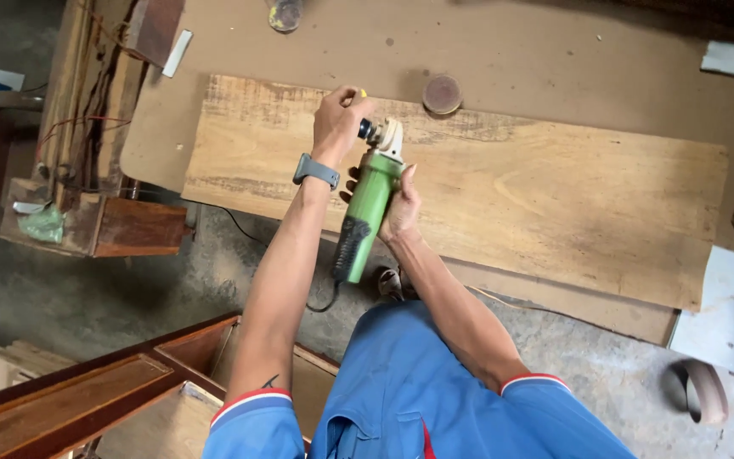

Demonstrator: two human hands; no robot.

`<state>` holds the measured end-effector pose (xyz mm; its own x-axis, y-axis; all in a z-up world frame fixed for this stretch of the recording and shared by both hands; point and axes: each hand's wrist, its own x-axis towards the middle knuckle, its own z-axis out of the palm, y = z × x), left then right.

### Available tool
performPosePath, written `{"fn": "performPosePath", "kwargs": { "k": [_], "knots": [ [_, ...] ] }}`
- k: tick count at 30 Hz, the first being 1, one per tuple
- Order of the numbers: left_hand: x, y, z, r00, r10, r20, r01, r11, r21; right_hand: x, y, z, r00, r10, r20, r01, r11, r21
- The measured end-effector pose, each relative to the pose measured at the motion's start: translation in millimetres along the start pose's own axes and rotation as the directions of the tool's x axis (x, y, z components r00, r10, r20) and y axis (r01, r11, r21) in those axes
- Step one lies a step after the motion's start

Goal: Sanding a large wooden board using a handheld power sander to smooth the surface.

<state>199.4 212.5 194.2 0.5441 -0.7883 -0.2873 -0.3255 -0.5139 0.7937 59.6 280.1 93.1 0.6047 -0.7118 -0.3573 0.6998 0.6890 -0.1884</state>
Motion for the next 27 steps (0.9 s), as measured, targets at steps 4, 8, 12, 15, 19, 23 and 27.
{"fn": "performPosePath", "kwargs": {
  "k": [4,8,12,15,19,23,27],
  "knots": [
    [-17,5,-4,0.985,0.132,0.112,-0.119,0.987,-0.112,9,5,-17,0.997,-0.049,-0.066,0.041,0.993,-0.109],
    [-52,28,-21,0.905,0.407,-0.126,-0.384,0.649,-0.657,5,-4,-16,0.98,-0.151,-0.128,0.113,0.958,-0.264],
    [-30,-5,-23,0.927,0.166,-0.335,-0.361,0.632,-0.686,7,-9,-19,0.962,-0.212,-0.173,0.154,0.942,-0.3],
    [-30,-8,-5,0.939,0.337,-0.076,-0.34,0.862,-0.376,-20,-24,16,0.959,-0.233,-0.162,0.158,0.913,-0.377],
    [-35,-3,9,0.881,0.447,0.155,-0.384,0.867,-0.317,-23,-29,14,0.941,-0.276,-0.195,0.174,0.89,-0.422],
    [-58,-10,2,0.911,0.324,-0.255,-0.41,0.779,-0.474,-22,-49,1,0.911,-0.352,-0.215,0.217,0.852,-0.476],
    [-97,-71,20,0.991,0.131,-0.023,-0.127,0.984,0.129,-11,-77,-3,0.873,-0.44,-0.211,0.287,0.813,-0.506]
  ]
}}
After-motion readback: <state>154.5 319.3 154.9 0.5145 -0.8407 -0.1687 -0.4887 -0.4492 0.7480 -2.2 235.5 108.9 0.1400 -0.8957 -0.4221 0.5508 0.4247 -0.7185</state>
